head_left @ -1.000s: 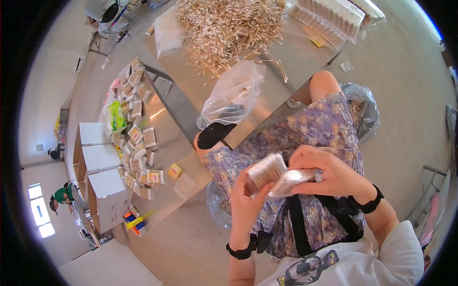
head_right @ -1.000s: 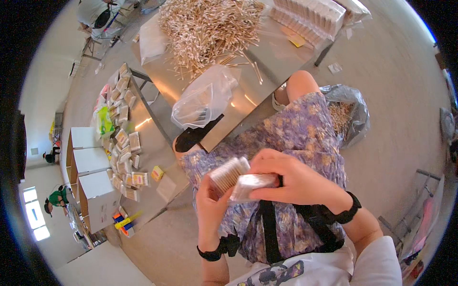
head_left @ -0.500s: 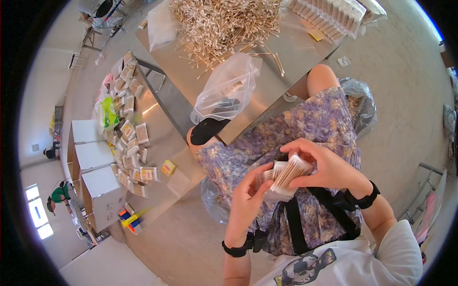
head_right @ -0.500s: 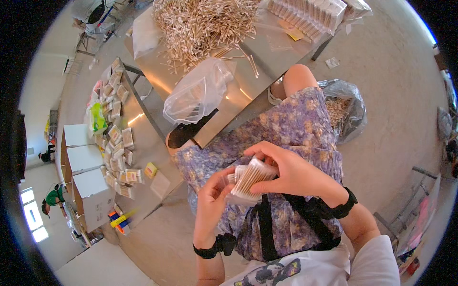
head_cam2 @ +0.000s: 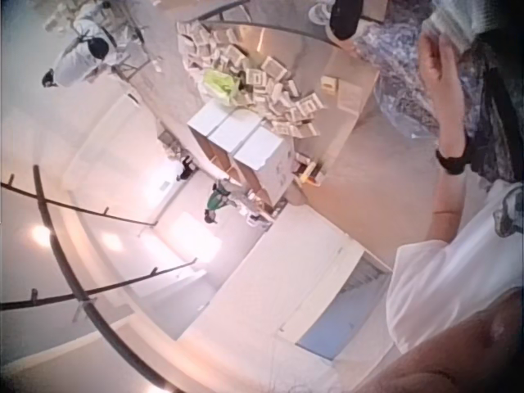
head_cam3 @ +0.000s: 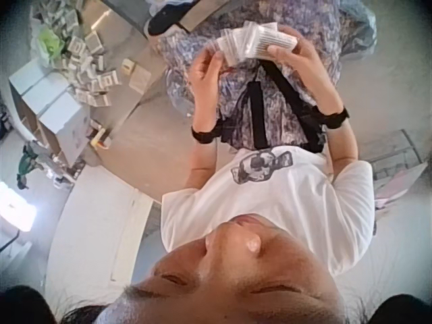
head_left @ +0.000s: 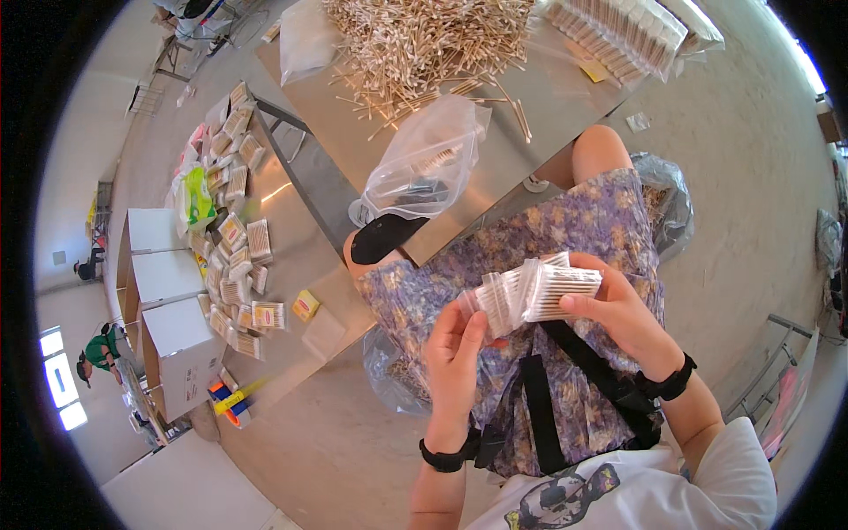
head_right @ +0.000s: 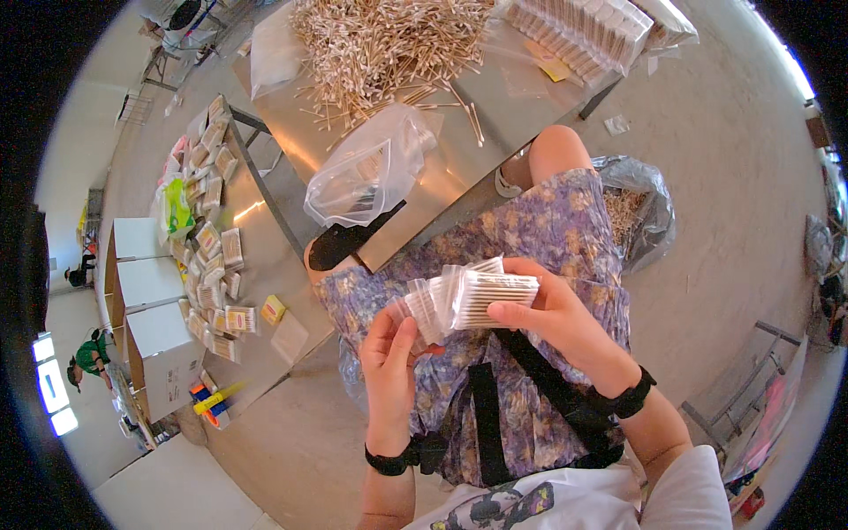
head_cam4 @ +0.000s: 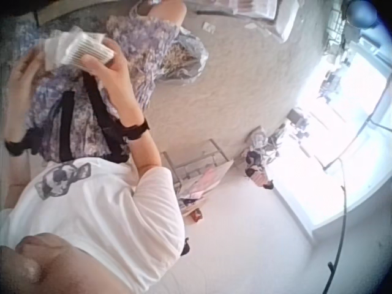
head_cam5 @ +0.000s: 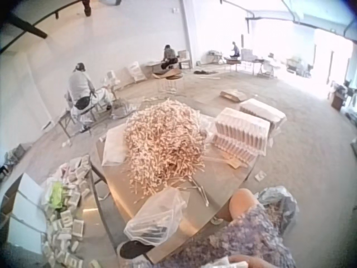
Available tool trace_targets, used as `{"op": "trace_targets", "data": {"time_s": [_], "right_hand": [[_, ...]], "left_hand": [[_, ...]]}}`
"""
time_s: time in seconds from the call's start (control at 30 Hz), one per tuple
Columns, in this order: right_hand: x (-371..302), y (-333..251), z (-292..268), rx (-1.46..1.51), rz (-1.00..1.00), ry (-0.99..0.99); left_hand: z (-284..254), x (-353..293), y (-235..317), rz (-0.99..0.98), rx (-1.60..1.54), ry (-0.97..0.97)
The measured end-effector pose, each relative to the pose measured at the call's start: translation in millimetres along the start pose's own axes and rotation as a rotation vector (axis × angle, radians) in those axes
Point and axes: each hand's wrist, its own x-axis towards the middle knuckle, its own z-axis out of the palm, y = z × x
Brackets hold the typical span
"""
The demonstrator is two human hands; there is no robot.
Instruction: Packaging small bundles of cotton swabs into plastic zip-lock bags.
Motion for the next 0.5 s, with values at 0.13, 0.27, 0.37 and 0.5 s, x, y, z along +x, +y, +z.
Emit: {"op": "trace_targets", "data": {"time_s": [0.13,0.27,0.37,0.5], "right_hand": [[2.9,6.7,6.2,-0.057,0.003,-0.095],[3.1,9.0,12.1,0.044,0.022,-0.099],[5.0,8.7,13.4,0.090,0.051,-0.094],[3.9,0.1,19.3,-0.088,-0.210,-0.061]], "left_hand": [[2.1,-2.8,-4.8,-0.004,-0.040,-0.007],[3.7,-5.8,-5.0,0.066,-0.218,-0.062],[5.0,-5.7,-4.8,0.109,-0.155,-0.129],[-4.8,-4.8,-9.8,0.058,-0.130,-0.104]]}}
